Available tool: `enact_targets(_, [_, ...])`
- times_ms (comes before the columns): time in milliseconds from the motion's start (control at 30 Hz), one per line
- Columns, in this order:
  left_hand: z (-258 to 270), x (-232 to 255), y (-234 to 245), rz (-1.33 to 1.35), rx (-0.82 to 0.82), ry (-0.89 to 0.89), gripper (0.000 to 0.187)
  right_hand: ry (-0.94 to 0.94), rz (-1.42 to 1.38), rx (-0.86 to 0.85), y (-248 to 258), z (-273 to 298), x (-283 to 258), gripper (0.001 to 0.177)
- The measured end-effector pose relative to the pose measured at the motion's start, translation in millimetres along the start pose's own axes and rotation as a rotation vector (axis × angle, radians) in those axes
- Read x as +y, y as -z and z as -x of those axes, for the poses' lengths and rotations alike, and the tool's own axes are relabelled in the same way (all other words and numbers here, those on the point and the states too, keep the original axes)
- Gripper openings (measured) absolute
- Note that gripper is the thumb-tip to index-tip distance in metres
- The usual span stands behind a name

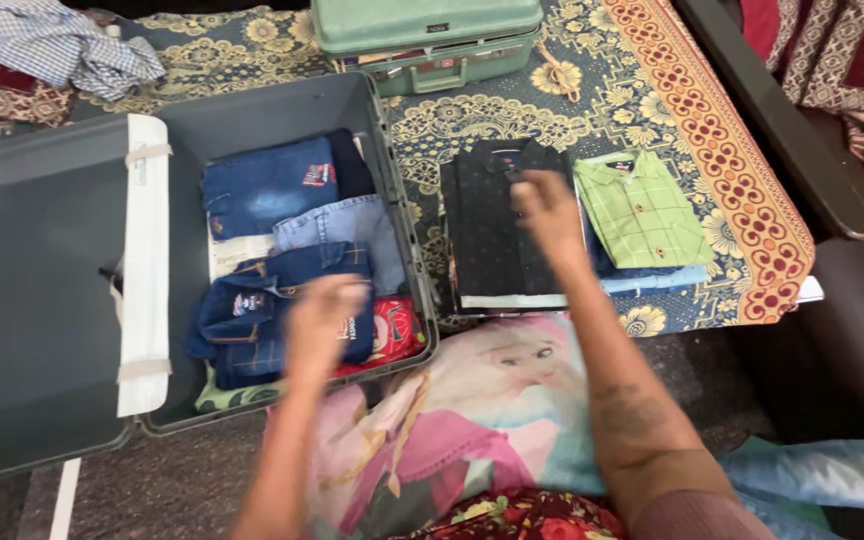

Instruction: The person packs a suitcase by taking folded clothes from a pile on the bed and arranging them into a grey suitcase.

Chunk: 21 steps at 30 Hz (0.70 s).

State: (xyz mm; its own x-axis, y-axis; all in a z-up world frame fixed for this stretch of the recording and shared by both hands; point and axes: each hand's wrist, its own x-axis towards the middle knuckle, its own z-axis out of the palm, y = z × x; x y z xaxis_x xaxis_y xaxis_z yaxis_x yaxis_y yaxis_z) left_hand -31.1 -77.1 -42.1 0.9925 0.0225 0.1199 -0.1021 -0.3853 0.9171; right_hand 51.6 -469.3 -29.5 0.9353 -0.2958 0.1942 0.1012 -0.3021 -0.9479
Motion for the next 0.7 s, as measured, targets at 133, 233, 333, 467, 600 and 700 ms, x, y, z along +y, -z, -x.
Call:
enact_targets(133, [-27.9, 35.2, -161.5, 0.25, -0.084, 0.071, 0.069, 0.064, 0.54, 0.109, 70.1, -11.4, 54.7, 0.085])
enact_targets(233, [-63.2, 9.8, -224.4, 0.167, 0.093, 0.069, 0.074, 0.082, 0.475, 0.074, 64.5, -8.6, 77.4, 0.113])
enact_targets(333, [-76.9, -45.9, -264.7, 0.376, 0.103, 0.301, 0.08, -0.331, 0.574, -0.045, 44.3, -15.4, 72.6, 0.128])
enact_targets(467, [-86.4, -120.7, -316.2, 0.481, 0.332, 0.427, 0.082, -0.389, 0.316, -0.069, 57.2, -14.3, 64.9, 0.13])
enact_targets(600, [-105.8, -152.3, -327.1, 0.411, 0.288, 0.593, 0.088, -0.546, -0.083, -0.159, 79.8, -15.6, 76.2, 0.109])
enact_targets(700, [-107.6, -138.7, -329.6, 0.057, 0.391, 0.539, 0.1, -0.66, -0.118, -0.173, 89.5, -28.3, 97.6, 0.103])
